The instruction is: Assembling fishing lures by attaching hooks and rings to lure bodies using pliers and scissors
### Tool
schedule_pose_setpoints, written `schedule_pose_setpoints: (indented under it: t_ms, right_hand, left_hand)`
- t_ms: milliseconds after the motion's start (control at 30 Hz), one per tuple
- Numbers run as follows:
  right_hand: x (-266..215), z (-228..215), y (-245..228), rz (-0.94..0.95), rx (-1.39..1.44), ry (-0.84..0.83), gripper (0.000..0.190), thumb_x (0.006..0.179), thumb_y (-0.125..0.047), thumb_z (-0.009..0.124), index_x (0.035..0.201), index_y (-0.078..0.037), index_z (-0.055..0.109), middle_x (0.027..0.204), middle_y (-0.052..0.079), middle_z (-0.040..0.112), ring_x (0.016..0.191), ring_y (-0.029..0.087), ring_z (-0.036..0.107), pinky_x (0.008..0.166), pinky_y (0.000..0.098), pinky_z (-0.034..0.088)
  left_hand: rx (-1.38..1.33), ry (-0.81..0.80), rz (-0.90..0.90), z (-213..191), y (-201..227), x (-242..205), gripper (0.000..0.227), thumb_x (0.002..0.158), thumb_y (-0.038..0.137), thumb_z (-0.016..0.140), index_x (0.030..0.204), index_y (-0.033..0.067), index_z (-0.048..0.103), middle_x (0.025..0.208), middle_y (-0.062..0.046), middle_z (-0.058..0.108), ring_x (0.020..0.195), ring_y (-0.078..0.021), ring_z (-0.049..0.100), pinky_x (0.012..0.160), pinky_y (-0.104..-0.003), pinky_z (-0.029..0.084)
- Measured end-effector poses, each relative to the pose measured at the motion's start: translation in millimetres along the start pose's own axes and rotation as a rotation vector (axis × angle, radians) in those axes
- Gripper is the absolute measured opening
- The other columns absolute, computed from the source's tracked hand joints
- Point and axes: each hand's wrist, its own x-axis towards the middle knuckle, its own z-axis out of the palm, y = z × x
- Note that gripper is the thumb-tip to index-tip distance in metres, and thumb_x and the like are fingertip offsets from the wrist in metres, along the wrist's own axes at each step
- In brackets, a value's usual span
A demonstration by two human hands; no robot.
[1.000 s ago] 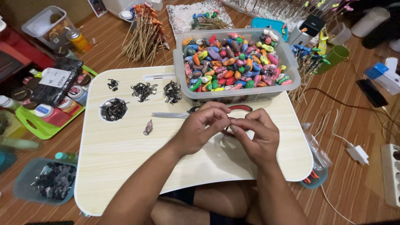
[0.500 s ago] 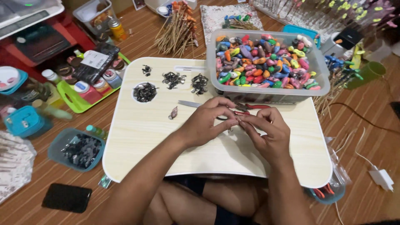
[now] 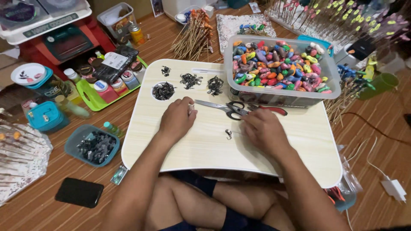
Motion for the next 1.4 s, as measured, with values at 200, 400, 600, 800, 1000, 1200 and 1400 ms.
schedule_pose_setpoints:
  t_ms: [200,400,600,800,1000,1200,1400]
  right_hand:
    - [14.2,-56.5,3.4,0.45,-0.152,-0.514,0.056,0.083,-0.038,0.074,0.135,-0.018,0.067,0.126,0.014,0.067,0.124,0.036,0.062,0.103,0.0481,0.052]
    - [0.5,-4.0,35.0,0.409,-0.234,-0.545,0.063,0.085,-0.052,0.064,0.136,-0.017,0.052,0.123,0.014,0.059,0.121,0.04,0.062,0.098,0.0567,0.053]
    - [8.6,-20.1,22.0,0.426,-0.106,-0.53,0.055,0.082,-0.044,0.062,0.13,-0.019,0.05,0.108,0.015,0.062,0.102,0.045,0.069,0.09,0.0578,0.057]
    - [19.9,-49.5,48.1,0.475,0.31,-0.196,0.03,0.068,-0.023,0.079,0.091,-0.018,0.062,0.058,0.006,0.056,0.063,0.029,0.066,0.064,0.045,0.054]
    - [51.4,-65.5,17.9,0.274,0.779,-0.152,0.017,0.09,-0.012,0.064,0.103,-0.006,0.074,0.08,0.009,0.076,0.072,0.014,0.07,0.055,0.0275,0.064]
    - [41.9,-46.5,14.0,0.065,0.681,-0.174,0.023,0.09,-0.003,0.063,0.11,-0.006,0.073,0.095,0.016,0.079,0.082,0.034,0.077,0.072,0.0443,0.064]
    - [37.4,-46.8,9.4,0.04,0.621,-0.185,0.029,0.078,-0.001,0.071,0.106,-0.008,0.076,0.09,0.014,0.077,0.082,0.038,0.075,0.077,0.0489,0.06]
  left_hand:
    - [-0.405,0.006,-0.04,-5.1,-0.4,-7.2,0.045,0.084,0.013,0.071,0.127,0.0036,0.065,0.096,-0.013,0.063,0.091,-0.0266,0.071,0.077,-0.036,0.061]
    - [-1.08,-0.058,-0.022,-17.5,39.4,-12.2,0.045,0.088,0.008,0.075,0.131,0.0012,0.063,0.107,-0.014,0.07,0.095,-0.0161,0.072,0.089,-0.028,0.06]
    - [-0.926,0.054,0.27,-31.6,73.7,-4.6,0.023,0.092,0.017,0.077,0.112,0.0055,0.075,0.099,-0.009,0.077,0.09,-0.0087,0.072,0.08,-0.022,0.061]
    - [-0.724,0.214,0.628,-42.2,91.7,15.1,0.035,0.082,0.015,0.087,0.115,0.0093,0.075,0.102,-0.008,0.075,0.089,-0.0177,0.074,0.077,-0.027,0.062]
    - [-0.686,0.293,0.734,-26.4,81.0,23.9,0.032,0.086,0.009,0.083,0.117,0.0127,0.076,0.103,-0.01,0.077,0.086,-0.0215,0.076,0.075,-0.03,0.063]
    - [-0.7,0.297,0.767,-18.9,70.7,20.2,0.03,0.085,0.013,0.085,0.113,0.0113,0.077,0.098,-0.01,0.076,0.084,-0.0241,0.076,0.073,-0.035,0.064]
    - [-0.733,0.322,0.823,-27.2,78.1,14.1,0.027,0.086,0.012,0.084,0.112,0.0092,0.077,0.097,-0.011,0.076,0.084,-0.0265,0.076,0.074,-0.036,0.064]
